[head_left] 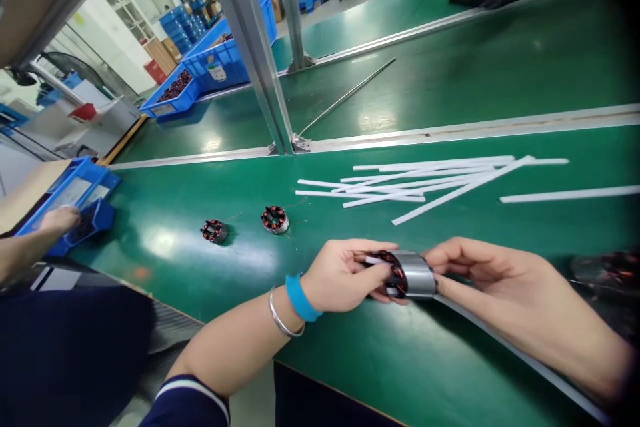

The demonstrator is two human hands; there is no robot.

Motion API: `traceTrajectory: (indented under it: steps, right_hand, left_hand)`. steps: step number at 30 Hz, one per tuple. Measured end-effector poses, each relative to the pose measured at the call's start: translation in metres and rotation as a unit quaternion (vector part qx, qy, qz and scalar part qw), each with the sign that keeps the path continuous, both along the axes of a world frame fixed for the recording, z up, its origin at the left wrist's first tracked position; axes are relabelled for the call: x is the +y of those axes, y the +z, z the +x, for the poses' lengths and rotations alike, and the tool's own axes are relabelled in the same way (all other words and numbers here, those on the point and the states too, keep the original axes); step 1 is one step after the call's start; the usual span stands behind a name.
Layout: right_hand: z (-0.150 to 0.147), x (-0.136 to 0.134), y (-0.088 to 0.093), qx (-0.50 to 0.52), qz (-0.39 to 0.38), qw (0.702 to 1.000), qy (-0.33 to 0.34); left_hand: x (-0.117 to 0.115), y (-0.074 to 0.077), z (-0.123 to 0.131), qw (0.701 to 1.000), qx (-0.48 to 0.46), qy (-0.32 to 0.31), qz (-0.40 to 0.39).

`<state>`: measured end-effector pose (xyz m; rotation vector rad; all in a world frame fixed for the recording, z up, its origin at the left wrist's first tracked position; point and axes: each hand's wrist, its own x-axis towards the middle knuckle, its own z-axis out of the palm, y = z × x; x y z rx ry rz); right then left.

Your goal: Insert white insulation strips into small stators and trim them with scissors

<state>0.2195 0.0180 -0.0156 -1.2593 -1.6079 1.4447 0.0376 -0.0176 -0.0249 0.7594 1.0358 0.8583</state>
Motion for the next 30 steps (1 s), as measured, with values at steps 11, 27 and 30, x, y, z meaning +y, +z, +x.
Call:
traceTrajectory:
  steps: [11,27,30]
  right_hand:
    - [0.004,-0.006,-0.013,-0.013,0.085,0.993,0.082]
    - [0.007,0.017,-0.009,-0.11,0.166,0.974,0.108]
    - [0.004,0.032,-0.026,-0.216,0.32,0.922,0.037]
  left_hand:
    - [-0.002,0.0,0.0,0.996,0.029,0.041,0.08]
    - [0.0,0.001,-0.002,0.996,-0.002,-0.004,0.087]
    - [0.003,0.0,-0.006,0.997,-0.003,-0.032,0.064]
